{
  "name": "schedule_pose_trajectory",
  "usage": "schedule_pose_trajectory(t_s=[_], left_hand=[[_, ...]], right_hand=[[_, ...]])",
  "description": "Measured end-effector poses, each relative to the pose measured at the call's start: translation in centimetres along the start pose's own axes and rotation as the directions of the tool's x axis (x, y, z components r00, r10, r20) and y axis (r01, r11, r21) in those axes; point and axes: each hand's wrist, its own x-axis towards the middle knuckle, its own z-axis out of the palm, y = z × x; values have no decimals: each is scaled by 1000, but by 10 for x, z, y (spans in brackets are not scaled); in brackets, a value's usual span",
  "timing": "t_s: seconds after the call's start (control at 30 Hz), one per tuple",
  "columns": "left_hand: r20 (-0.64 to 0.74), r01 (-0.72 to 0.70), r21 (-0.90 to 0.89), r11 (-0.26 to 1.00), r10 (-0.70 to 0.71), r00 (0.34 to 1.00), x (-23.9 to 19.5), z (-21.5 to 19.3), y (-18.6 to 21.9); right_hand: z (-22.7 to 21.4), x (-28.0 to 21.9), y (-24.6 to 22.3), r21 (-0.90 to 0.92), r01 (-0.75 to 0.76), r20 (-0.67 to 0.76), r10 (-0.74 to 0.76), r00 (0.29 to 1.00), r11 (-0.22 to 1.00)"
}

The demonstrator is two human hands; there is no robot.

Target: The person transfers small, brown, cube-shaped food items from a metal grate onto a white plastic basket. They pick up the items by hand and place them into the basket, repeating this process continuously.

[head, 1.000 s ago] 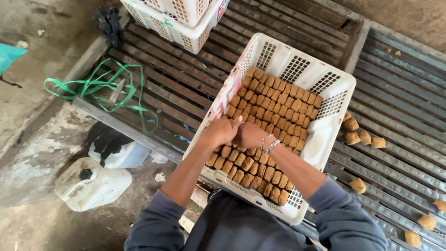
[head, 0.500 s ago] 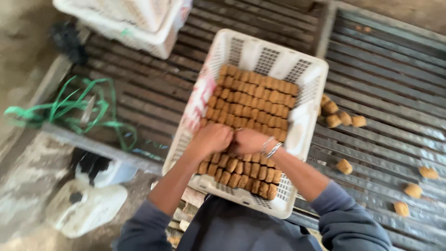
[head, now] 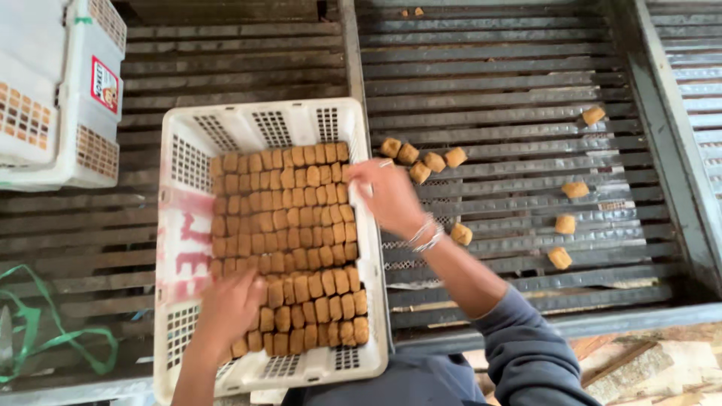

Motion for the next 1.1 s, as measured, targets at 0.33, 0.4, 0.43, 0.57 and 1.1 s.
schedule_pose_trajectory(t_s=[0.33, 0.4, 0.43, 0.57, 1.1], left_hand=[[-391, 356, -296, 886, -452, 801, -103, 36, 56], [-459, 341, -312, 887, -455, 763, -108, 47, 83], [-483, 356, -285, 890, -454, 749, -104, 55, 95], [-503, 391, -194, 900, -433, 748, -100, 72, 132], [-558, 562, -241, 791, -587, 587, -82, 75, 149]], right_hand=[[-105, 4, 236, -561, 74, 331, 141, 933, 825], [-106, 4, 247, -495, 63, 343, 128, 931, 867], [-111, 7, 250, -462, 35, 328, 134, 935, 886], [-147, -9, 247, -236, -1, 154, 38, 987, 972], [-122, -42, 249, -379, -76, -124, 31, 992, 922]])
